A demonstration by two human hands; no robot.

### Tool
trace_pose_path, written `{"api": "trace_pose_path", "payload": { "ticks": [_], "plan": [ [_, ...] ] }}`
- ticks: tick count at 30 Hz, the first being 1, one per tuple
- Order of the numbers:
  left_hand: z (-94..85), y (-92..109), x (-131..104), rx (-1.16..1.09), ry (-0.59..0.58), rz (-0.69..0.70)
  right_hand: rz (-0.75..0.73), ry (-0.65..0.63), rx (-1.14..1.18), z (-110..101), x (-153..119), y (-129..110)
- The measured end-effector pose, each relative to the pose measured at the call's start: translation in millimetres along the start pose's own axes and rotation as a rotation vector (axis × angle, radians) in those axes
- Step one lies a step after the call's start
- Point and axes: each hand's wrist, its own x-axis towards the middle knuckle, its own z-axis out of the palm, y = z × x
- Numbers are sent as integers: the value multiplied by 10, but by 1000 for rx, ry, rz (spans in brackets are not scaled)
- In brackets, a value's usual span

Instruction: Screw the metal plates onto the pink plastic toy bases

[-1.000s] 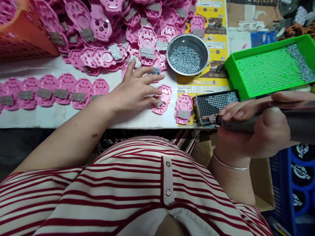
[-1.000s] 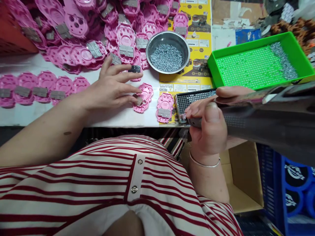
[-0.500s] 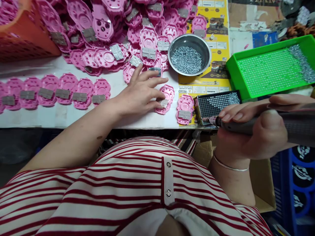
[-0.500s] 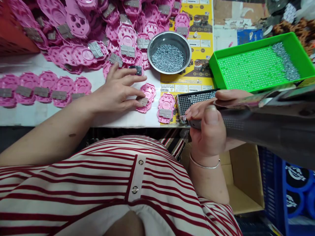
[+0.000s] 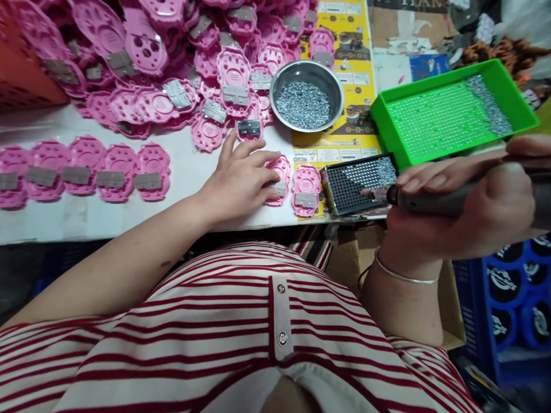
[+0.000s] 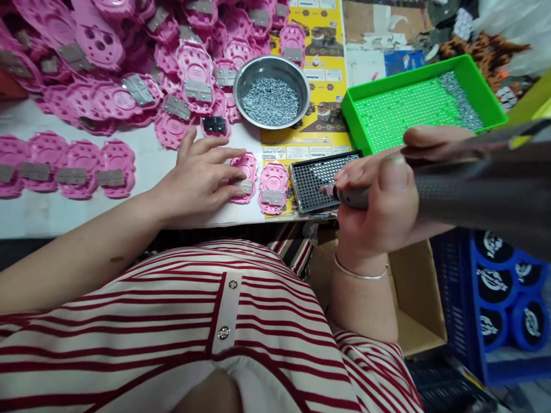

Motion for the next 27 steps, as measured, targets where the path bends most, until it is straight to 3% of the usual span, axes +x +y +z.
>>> {"api": "trace_pose_path", "payload": {
  "ticks": [1,4,11,16,27],
  "plan": [
    [18,29,-10,-5,10,-7,-117,91,-8,22,20,22],
    [56,83,-28,-22,26,-23,-211,105,-22,95,49,138],
    [83,78,-42,-42,42,-24,-198,59,-117,81,44,387],
    [89,81,-50,-18,44,-33,-214,57,-12,113,25,430],
    [98,69,-57,-29,48,-35,-149,63,-90,95,27,502]
  ]
}}
